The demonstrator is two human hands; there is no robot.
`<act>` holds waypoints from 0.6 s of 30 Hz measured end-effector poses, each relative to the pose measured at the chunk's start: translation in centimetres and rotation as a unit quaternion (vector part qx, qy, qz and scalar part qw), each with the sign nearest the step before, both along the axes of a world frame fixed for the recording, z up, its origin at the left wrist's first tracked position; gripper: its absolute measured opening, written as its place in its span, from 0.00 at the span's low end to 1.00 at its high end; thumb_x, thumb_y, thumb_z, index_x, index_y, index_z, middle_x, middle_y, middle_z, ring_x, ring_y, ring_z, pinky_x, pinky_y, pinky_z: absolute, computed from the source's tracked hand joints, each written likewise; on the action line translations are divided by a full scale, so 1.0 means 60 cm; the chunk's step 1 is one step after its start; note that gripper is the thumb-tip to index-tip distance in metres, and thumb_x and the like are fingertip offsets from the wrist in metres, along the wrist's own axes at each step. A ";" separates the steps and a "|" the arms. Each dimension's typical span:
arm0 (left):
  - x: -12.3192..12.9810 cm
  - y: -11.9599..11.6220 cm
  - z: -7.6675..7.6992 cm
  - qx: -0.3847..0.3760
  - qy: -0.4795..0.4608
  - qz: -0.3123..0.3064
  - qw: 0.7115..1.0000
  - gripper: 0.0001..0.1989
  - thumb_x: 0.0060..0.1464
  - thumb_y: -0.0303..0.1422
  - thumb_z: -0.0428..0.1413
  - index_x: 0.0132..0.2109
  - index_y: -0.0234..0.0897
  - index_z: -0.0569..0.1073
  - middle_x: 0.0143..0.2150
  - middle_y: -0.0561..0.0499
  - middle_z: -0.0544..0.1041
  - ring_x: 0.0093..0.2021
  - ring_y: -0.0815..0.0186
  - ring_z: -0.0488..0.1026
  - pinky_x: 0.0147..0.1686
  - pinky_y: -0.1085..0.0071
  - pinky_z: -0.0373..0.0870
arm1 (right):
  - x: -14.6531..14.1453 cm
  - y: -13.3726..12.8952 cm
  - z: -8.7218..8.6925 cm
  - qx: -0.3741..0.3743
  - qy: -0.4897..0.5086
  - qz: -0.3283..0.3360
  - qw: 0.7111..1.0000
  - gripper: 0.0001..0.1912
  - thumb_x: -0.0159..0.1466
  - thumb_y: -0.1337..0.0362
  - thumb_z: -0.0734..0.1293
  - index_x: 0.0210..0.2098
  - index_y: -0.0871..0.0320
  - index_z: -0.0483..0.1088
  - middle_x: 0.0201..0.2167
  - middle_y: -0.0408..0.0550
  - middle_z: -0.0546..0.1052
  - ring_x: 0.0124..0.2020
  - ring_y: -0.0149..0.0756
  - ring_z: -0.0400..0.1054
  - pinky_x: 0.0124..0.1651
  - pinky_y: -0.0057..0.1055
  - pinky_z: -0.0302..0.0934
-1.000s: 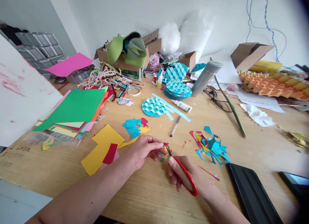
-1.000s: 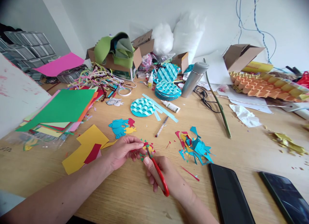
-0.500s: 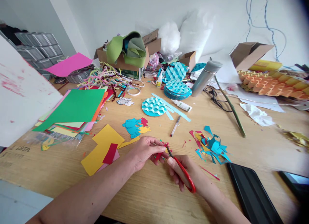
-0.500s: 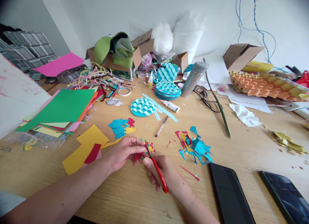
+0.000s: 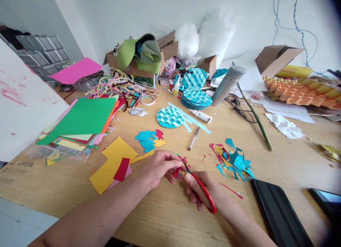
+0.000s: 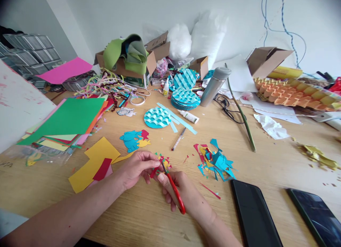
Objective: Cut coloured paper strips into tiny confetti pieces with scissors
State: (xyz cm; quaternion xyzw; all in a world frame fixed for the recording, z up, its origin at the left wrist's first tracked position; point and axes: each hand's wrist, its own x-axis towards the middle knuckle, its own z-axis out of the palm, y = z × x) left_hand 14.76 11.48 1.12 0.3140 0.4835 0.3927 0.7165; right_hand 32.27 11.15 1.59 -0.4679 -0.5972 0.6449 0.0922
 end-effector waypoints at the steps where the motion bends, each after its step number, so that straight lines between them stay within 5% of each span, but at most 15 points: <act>1: 0.000 0.000 0.000 0.000 0.001 0.001 1.000 0.12 0.41 0.37 0.62 0.32 0.32 0.74 0.31 0.46 0.79 0.22 0.68 0.74 0.13 0.78 0.63 | 0.000 0.000 0.000 0.000 -0.001 -0.002 1.000 0.31 0.58 0.37 0.58 0.22 0.61 0.63 0.15 0.40 0.66 0.12 0.22 0.60 0.13 0.18 0.53; 18: 0.005 -0.001 -0.006 -0.009 -0.007 0.015 1.000 0.12 0.41 0.36 0.63 0.31 0.30 0.76 0.29 0.47 0.77 0.21 0.71 0.71 0.14 0.77 0.64 | -0.003 0.002 -0.009 -0.021 -0.016 -0.018 1.000 0.30 0.58 0.37 0.60 0.22 0.60 0.63 0.13 0.39 0.65 0.11 0.23 0.59 0.12 0.18 0.52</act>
